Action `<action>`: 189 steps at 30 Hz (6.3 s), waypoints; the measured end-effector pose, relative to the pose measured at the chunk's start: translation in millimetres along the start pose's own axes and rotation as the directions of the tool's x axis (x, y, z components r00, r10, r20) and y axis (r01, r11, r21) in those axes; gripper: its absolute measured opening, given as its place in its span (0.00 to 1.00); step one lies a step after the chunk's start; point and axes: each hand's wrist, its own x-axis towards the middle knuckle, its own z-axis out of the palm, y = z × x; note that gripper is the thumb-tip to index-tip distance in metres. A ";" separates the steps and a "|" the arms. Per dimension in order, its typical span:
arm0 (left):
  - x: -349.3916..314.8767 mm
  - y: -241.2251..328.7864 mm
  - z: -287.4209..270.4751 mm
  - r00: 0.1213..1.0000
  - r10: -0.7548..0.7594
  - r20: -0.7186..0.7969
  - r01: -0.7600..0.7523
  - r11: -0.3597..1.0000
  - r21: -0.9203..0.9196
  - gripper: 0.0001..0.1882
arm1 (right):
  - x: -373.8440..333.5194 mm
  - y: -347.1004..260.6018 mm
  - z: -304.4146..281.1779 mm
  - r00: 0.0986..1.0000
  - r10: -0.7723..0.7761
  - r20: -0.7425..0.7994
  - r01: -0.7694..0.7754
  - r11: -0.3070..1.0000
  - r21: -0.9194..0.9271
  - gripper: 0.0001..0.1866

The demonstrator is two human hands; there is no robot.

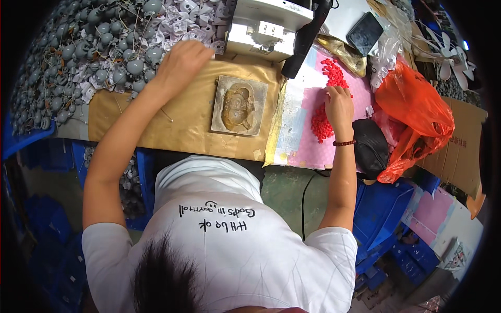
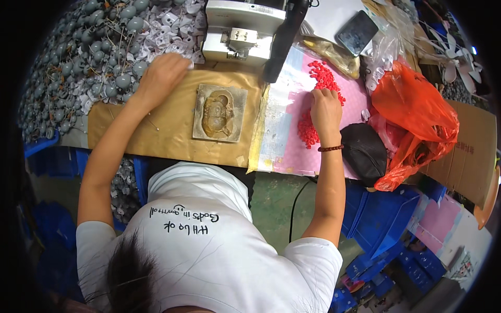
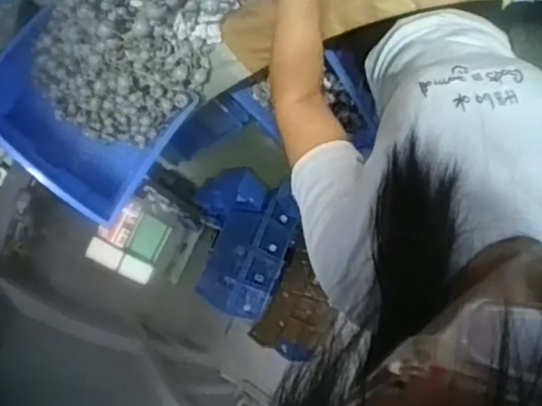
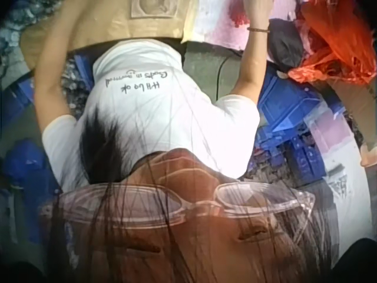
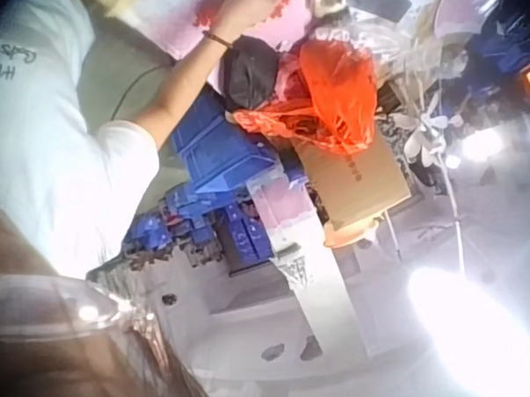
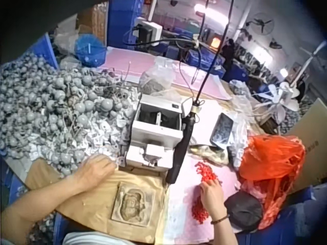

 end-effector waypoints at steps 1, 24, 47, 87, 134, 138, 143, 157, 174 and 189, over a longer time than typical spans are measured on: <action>-9.3 10.1 -5.1 1.000 0.025 -0.009 -0.025 0.999 -0.038 0.15 | 1.3 2.1 4.8 0.999 -0.016 0.037 0.017 1.000 -0.023 0.08; -18.2 104.7 12.7 0.969 -0.181 0.168 0.243 0.816 -0.525 0.16 | -3.6 -166.8 -4.4 0.989 0.061 0.131 -0.131 -0.002 0.991 0.09; -66.8 -40.6 -115.5 0.697 -0.581 -0.420 0.631 0.776 -0.025 0.10 | -1.3 -195.4 -0.4 0.911 -0.300 -0.283 0.405 0.779 0.478 0.15; -42.9 112.5 -53.4 0.957 -0.291 -0.014 0.230 0.782 -0.580 0.17 | 30.0 -216.2 -82.7 0.910 -0.242 0.335 -0.399 -0.301 0.866 0.17; -49.0 125.1 7.8 0.976 -0.208 0.064 0.215 0.962 -0.169 0.30 | -3.9 -175.1 -24.1 0.885 -0.462 -0.062 0.434 0.767 0.474 0.23; -47.7 121.6 11.6 0.981 -0.179 0.069 0.187 0.973 -0.136 0.29 | -13.8 -138.7 -18.9 0.983 0.033 0.178 -0.176 0.401 0.899 0.22; -46.3 121.3 15.3 0.981 -0.176 0.077 0.186 0.972 -0.147 0.28 | -20.0 -137.5 -22.0 0.983 -0.161 0.083 0.045 0.662 0.748 0.19; -44.0 115.2 14.2 0.985 -0.163 0.061 0.172 0.964 -0.205 0.25 | 14.8 -163.0 -4.9 0.926 0.030 0.376 -0.263 -0.664 0.700 0.18; -42.0 103.4 11.3 0.986 -0.140 0.089 0.161 0.936 -0.312 0.17 | 22.9 -182.7 -10.2 0.991 -0.101 0.084 0.000 0.641 0.768 0.20; -15.1 114.3 20.3 0.949 -0.312 0.050 0.314 0.913 -0.262 0.16 | 97.2 -85.1 24.2 0.834 0.520 -0.186 -0.014 0.356 0.934 0.30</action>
